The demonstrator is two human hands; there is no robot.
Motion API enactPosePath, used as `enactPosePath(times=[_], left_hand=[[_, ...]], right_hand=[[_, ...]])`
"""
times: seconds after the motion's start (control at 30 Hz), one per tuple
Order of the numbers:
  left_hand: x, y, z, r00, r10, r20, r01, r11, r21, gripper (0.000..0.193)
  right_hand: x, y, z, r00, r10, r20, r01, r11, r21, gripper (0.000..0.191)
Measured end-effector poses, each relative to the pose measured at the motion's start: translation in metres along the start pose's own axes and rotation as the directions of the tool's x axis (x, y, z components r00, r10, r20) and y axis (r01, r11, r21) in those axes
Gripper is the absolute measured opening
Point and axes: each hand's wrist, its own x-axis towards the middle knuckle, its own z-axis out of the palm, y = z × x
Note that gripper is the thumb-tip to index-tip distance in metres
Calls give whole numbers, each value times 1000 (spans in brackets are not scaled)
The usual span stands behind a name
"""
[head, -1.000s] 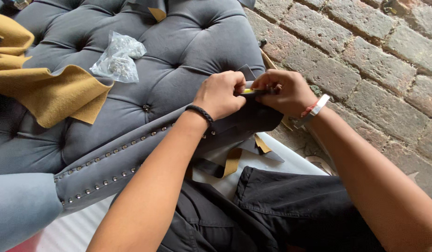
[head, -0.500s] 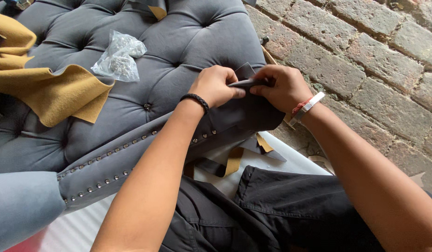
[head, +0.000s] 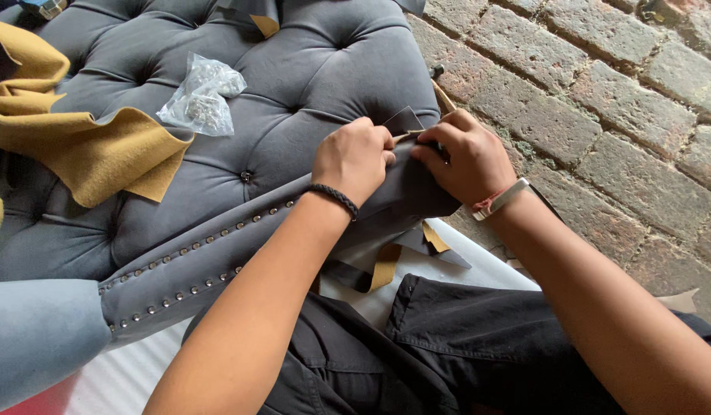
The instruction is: The person sits on the floor beside a tufted upholstered headboard and hammers decorative tacks along its edge using a claw hammer. They trim excess fabric with large shears, fold the fabric over the frame edge, and hammer in more tacks to secure it.
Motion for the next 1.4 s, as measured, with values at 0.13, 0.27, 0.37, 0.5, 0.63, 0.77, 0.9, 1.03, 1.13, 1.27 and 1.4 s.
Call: enactPosePath(times=[0.13, 0.27, 0.37, 0.5, 0.63, 0.77, 0.9, 1.03, 1.13, 1.27, 1.4], left_hand=[[-6, 5, -3, 999, -7, -48, 6, 1000, -25, 30], [-8, 9, -6, 996, -79, 50, 78, 997, 26, 20], [-9, 10, -7, 997, -64, 31, 63, 998, 17, 25], [-5, 9, -11, 986, -124, 108, 129, 991, -32, 31], [3, 4, -16, 973, -133, 191, 153, 983, -99, 39], [6, 2, -17, 948, -132, 291, 169, 980, -105, 31], [5, 5, -9, 988, 8, 156, 11, 992, -124, 22], [10, 4, -5, 988, 33, 154, -10, 989, -149, 17], [14, -1, -6, 981, 25, 194, 17, 977, -212, 17], [17, -7, -7, 970, -46, 239, 130, 928, -349, 17], [20, -10, -10, 956, -44, 291, 177, 877, -447, 23]], right_hand=[[-3, -6, -7, 998, -37, 53, 40, 998, -58, 32], [0, -11, -9, 996, 7, 94, -3, 999, -46, 35], [3, -13, -11, 990, 48, 131, -43, 998, -39, 32], [6, -16, -14, 983, 100, 155, -98, 995, -17, 28], [7, -14, -15, 980, 125, 156, -133, 990, 44, 33], [8, -7, -16, 989, 18, 147, -28, 998, 64, 32], [11, -1, -16, 983, -15, 184, -2, 996, 89, 30], [15, 1, -17, 973, -9, 229, -25, 989, 143, 32], [17, 3, -16, 960, 11, 281, -44, 993, 112, 31], [21, 8, -13, 959, -67, 275, 33, 992, 124, 31], [29, 14, -9, 901, 149, 407, -210, 971, 110, 26]])
